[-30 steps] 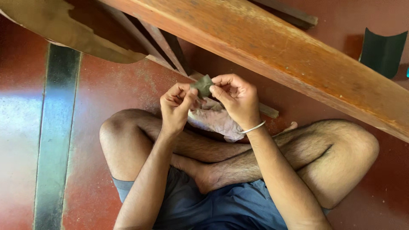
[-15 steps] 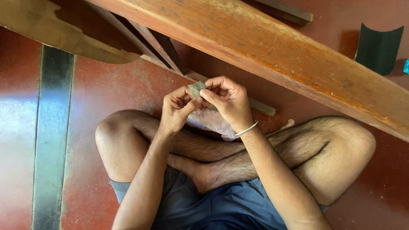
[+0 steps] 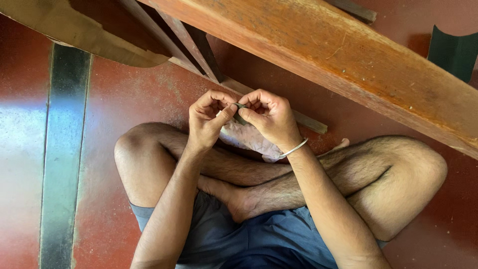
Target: The person sits on the floor and sands a wooden chair leg using a yellow sanding block. They wipe the leg with a cloth to remove dust and then continue sanding the curved edges of the chair frame.
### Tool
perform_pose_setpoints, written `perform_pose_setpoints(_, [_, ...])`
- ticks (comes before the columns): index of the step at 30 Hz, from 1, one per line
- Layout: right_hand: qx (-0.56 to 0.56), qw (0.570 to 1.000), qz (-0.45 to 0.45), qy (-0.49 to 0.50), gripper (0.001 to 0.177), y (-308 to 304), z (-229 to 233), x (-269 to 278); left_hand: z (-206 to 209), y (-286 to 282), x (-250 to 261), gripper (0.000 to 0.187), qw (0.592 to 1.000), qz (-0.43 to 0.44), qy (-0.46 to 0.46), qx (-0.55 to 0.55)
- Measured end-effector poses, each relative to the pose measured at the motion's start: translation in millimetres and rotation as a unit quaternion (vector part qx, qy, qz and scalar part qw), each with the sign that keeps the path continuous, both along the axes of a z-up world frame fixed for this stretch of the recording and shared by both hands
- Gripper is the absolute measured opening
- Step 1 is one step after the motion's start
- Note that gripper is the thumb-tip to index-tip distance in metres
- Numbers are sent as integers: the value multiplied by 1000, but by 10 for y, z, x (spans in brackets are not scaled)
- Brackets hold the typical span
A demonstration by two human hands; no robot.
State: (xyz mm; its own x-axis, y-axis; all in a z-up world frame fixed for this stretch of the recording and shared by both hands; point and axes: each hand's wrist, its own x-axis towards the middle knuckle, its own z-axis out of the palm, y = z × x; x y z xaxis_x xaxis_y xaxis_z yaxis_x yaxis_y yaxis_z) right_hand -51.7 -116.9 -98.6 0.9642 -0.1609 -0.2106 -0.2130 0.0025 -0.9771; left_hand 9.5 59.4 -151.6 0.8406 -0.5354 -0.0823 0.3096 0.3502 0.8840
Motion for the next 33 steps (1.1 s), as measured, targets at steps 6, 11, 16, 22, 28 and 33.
perform_pose_setpoints(6, [-2, 1000, 1, 0, 13, 6, 4, 15, 10, 2, -11, 8, 1000, 7, -11, 1])
perform_pose_setpoints(11, [-1, 999, 7, 50, 14, 4, 38, 36, 59, -1, 37, 8, 999, 33, -6, -8])
perform_pose_setpoints(16, [-2, 1000, -16, 17, 10, -2, 6, 8, 88, 0, 51, 9, 999, 23, 26, -10])
perform_pose_setpoints(22, [16, 1000, -24, 2, 9, -6, 5, 3, 92, -4, 57, 12, 999, 17, 45, -9])
perform_pose_setpoints(28, [133, 987, -94, -4, 10, -4, 109, 19, 9, -48, -30, 17, 993, 21, 103, -50])
perform_pose_setpoints(33, [463, 874, -124, -79, 14, -62, 229, -21, 9, -332, -550, 77, 958, -187, 194, -101])
